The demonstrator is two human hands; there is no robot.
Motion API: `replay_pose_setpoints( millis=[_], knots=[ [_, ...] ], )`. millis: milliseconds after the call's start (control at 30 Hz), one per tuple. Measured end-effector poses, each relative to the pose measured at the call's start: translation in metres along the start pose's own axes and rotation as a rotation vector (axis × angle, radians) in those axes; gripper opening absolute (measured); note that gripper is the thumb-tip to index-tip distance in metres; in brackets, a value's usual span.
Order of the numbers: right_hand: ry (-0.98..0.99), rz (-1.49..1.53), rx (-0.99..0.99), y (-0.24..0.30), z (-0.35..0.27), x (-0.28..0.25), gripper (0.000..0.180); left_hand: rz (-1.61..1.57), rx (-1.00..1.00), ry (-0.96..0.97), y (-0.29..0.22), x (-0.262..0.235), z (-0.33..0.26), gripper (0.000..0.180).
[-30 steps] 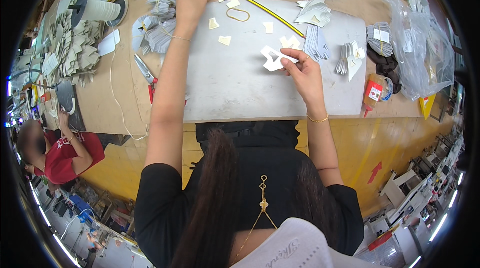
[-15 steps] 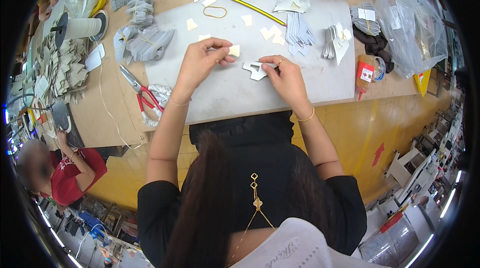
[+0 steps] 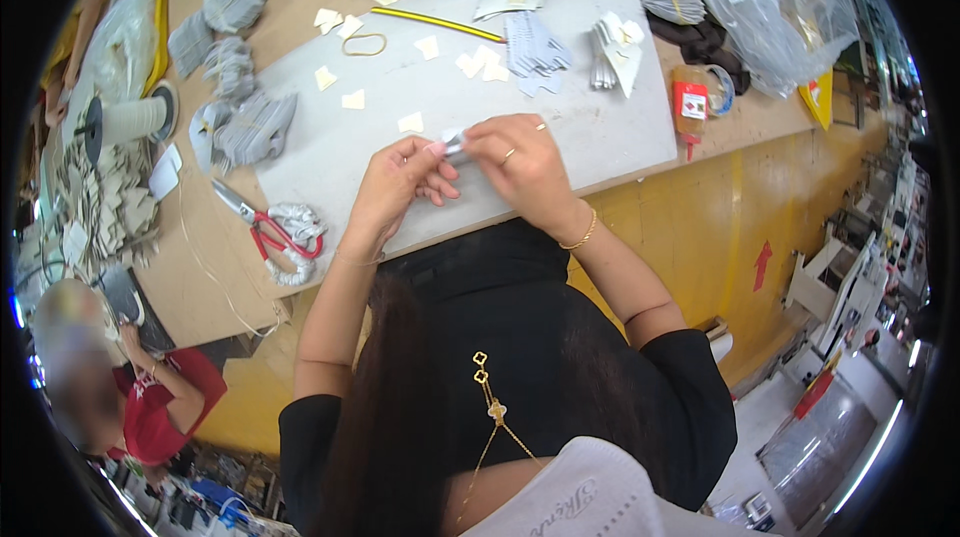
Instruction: The person applies glue from a red bottle to small white paper cutouts and presses them together on a worktable. They handle multiple cutouts one at a time, aligning and joining them while other materials and tools remain on the table.
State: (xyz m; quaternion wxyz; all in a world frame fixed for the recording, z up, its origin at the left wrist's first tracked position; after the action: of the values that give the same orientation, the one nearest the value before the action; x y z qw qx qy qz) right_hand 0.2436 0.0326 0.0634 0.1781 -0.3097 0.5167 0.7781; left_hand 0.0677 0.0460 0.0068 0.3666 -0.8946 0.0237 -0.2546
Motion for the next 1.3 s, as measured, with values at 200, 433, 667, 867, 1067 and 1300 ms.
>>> replay_pose_setpoints(
  millis=[200, 433, 667, 867, 1067, 1300],
  knots=[
    [-0.096, -0.395, 0.063, -0.027, -0.023, -0.061, 0.034, 0.096, -0.033, -0.083, 0.020, 0.000, -0.001, 0.027],
    [-0.332, -0.709, 0.836, -0.148, -0.069, -0.172, 0.067, 0.055, -0.045, -0.084, 0.025, -0.004, 0.001, 0.026],
    [-0.247, -0.581, 0.954, -0.175, -0.075, -0.185, 0.062, 0.092, -0.057, -0.096, 0.027, -0.007, 0.002, 0.027],
    [-0.561, 0.723, 0.608, -0.134, -0.075, -0.206, 0.086, -0.038, -0.081, -0.042, 0.022, -0.005, 0.000, 0.016],
    [-0.365, 0.997, 0.426, -0.067, -0.023, -0.098, 0.108, -0.352, 0.048, 0.021, 0.000, 0.015, -0.016, 0.012],
    [-0.528, 0.924, 0.258, -0.020, 0.024, -0.060, 0.101, -0.457, 0.270, 0.108, -0.026, 0.031, -0.046, 0.011]
  ],
)
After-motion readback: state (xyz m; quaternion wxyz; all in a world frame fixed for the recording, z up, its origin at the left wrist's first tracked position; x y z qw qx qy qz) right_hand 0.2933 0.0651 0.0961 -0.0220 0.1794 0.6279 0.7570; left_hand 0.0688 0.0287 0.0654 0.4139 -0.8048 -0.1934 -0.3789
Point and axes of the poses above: each hand's wrist, its own z-axis towards the middle knuckle, its own x-axis out of the palm, y = z × x, the point moved 5 cm from there along z, towards the middle knuckle, and after that the axes turned 4 degrees about y, right-handed, at the moved point
